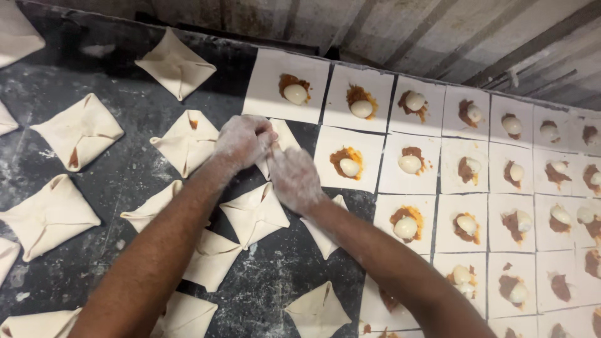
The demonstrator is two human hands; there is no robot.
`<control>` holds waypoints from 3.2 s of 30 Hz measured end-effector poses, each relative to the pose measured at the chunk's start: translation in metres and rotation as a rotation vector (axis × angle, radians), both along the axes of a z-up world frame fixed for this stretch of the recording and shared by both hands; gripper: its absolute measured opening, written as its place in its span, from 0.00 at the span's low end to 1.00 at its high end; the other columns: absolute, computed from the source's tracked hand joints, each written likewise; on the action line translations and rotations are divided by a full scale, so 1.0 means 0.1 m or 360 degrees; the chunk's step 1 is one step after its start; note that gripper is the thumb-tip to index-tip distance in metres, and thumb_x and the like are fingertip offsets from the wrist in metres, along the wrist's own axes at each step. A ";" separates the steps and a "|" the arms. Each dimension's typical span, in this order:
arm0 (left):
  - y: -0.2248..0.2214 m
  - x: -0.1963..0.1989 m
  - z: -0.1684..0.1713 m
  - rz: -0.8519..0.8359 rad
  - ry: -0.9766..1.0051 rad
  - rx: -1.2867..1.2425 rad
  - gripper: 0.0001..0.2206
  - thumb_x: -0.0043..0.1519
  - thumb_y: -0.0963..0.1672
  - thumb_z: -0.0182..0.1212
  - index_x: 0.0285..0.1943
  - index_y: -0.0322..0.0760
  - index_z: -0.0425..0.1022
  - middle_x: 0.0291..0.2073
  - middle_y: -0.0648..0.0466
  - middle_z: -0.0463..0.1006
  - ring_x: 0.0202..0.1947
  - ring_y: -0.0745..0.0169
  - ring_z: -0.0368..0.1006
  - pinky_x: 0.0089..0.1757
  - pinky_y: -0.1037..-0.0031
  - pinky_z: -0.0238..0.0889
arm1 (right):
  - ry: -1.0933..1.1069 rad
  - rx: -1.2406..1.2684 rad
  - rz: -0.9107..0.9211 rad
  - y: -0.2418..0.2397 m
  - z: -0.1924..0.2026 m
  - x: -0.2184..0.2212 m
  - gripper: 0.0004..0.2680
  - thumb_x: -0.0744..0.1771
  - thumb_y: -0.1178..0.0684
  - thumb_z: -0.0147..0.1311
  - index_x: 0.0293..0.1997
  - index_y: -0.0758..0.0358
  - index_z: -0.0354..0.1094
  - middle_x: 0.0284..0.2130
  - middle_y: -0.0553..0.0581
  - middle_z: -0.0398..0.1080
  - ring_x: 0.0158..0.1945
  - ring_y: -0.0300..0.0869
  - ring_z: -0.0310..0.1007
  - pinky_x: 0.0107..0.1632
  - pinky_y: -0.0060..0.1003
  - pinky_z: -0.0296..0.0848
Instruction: The person folds square pieces of dough over a filling containing a white rounded component, pressing the corners together by hand on a dark work surface.
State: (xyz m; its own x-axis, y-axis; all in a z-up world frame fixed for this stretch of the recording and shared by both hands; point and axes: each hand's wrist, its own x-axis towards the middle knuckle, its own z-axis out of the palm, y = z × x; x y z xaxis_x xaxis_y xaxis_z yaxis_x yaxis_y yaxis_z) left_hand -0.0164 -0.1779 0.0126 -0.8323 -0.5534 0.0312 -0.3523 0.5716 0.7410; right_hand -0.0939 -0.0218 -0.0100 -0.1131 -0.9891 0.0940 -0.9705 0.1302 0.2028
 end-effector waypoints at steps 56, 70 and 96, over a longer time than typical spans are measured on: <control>-0.68 -0.21 0.32 -0.0656 -0.0442 -0.1148 0.11 0.60 0.47 0.59 0.47 0.39 0.78 0.49 0.52 0.74 0.56 0.54 0.66 0.57 0.63 0.60 | -0.1324 -0.0587 0.0090 -0.97 0.05 -1.89 0.07 0.64 0.63 0.57 0.43 0.63 0.78 0.40 0.61 0.77 0.43 0.52 0.78 0.49 0.42 0.77; -0.79 -1.09 -0.18 -0.0295 -0.0204 -0.0667 0.13 0.70 0.50 0.54 0.51 0.39 0.76 0.52 0.49 0.74 0.61 0.51 0.67 0.66 0.62 0.54 | -0.0551 -0.0789 -0.0727 -0.90 0.17 -2.14 0.08 0.63 0.58 0.58 0.43 0.60 0.79 0.43 0.64 0.73 0.51 0.60 0.69 0.55 0.51 0.66; -0.84 -1.10 -0.30 -0.0036 0.0286 -0.0412 0.08 0.62 0.48 0.64 0.34 0.47 0.86 0.36 0.52 0.82 0.47 0.51 0.73 0.58 0.56 0.60 | -0.0496 0.0491 -0.0411 -0.76 0.23 -1.09 0.17 0.62 0.65 0.45 0.56 0.66 0.69 0.39 0.60 0.76 0.40 0.45 0.78 0.36 0.39 0.78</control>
State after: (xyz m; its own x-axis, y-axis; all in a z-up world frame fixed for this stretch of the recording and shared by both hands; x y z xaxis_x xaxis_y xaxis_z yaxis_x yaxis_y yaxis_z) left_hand -0.1265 -0.2619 -0.0170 -0.8126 -0.4895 0.3162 -0.2141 0.7555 0.6192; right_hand -0.2033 -0.0975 0.0132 -0.3335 -0.9017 -0.2751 -0.9352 0.3533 -0.0242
